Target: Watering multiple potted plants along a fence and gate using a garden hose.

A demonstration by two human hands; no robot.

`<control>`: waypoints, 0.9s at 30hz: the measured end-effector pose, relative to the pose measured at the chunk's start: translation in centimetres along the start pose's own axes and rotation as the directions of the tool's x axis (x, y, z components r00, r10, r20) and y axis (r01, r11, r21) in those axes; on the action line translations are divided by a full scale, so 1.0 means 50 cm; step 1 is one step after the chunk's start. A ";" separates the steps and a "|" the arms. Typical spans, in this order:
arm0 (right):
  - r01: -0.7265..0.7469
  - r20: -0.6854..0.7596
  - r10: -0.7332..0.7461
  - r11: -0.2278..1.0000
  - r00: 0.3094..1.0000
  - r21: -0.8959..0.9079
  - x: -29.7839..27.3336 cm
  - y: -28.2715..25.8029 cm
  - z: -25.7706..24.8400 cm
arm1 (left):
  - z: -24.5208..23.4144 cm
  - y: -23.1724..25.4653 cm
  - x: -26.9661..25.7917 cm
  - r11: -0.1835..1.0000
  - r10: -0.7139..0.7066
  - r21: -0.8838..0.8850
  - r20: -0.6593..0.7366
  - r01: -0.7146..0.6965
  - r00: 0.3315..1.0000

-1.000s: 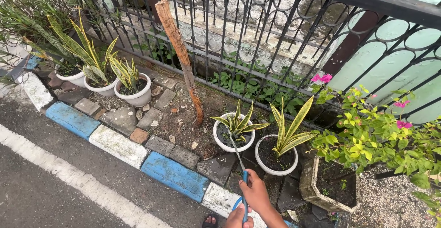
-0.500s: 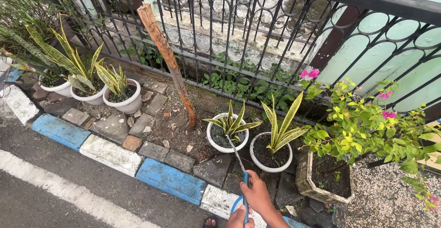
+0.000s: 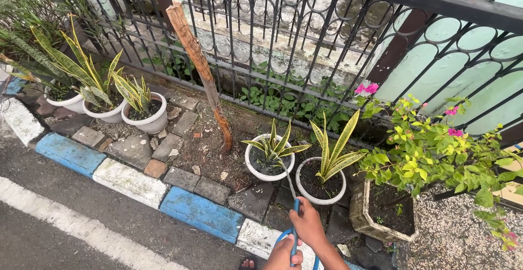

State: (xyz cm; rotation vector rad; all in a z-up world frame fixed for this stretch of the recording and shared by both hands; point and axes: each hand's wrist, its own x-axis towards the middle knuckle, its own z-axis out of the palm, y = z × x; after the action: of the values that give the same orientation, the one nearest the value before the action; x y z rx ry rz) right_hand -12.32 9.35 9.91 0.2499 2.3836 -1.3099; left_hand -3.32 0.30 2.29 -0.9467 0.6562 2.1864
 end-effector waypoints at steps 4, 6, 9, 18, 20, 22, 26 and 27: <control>-0.002 -0.005 0.002 0.999 1.000 -0.037 0.008 -0.017 -0.019 | 0.024 0.029 -0.015 0.993 -0.037 0.111 0.023 0.034 0.999; -0.010 -0.003 0.010 0.999 1.000 -0.034 0.006 -0.015 -0.021 | 0.031 0.025 -0.025 0.991 -0.043 0.127 0.048 0.037 0.998; -0.003 -0.003 0.003 0.998 1.000 -0.057 0.004 -0.003 -0.015 | 0.030 0.011 -0.029 0.995 -0.041 0.084 -0.044 0.045 0.998; -0.019 -0.004 0.019 0.999 1.000 -0.026 -0.011 -0.021 -0.023 | 0.014 0.000 -0.007 0.999 -0.038 0.034 0.088 0.036 0.995; -0.034 0.013 0.034 0.999 0.999 -0.027 -0.013 -0.021 -0.025 | 0.026 -0.003 -0.012 0.999 -0.024 0.026 -0.045 0.025 0.999; -0.033 0.027 0.035 0.998 0.999 -0.055 -0.007 -0.005 -0.024 | 0.027 -0.001 -0.021 0.998 -0.040 0.043 -0.042 0.042 0.998; -0.027 0.024 0.028 0.998 0.999 -0.049 -0.021 -0.025 -0.029 | 0.032 -0.006 -0.035 0.999 -0.029 0.034 -0.031 0.031 0.999; -0.032 0.023 0.033 0.998 0.999 -0.048 -0.028 -0.023 -0.029 | 0.027 -0.016 -0.034 0.999 -0.034 0.034 -0.032 0.035 0.999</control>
State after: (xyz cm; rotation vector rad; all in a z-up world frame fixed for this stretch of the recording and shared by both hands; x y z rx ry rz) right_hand -11.83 9.98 12.09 0.2560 2.3777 -1.2331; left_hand -2.45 1.10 4.29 -0.9691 0.6856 2.1267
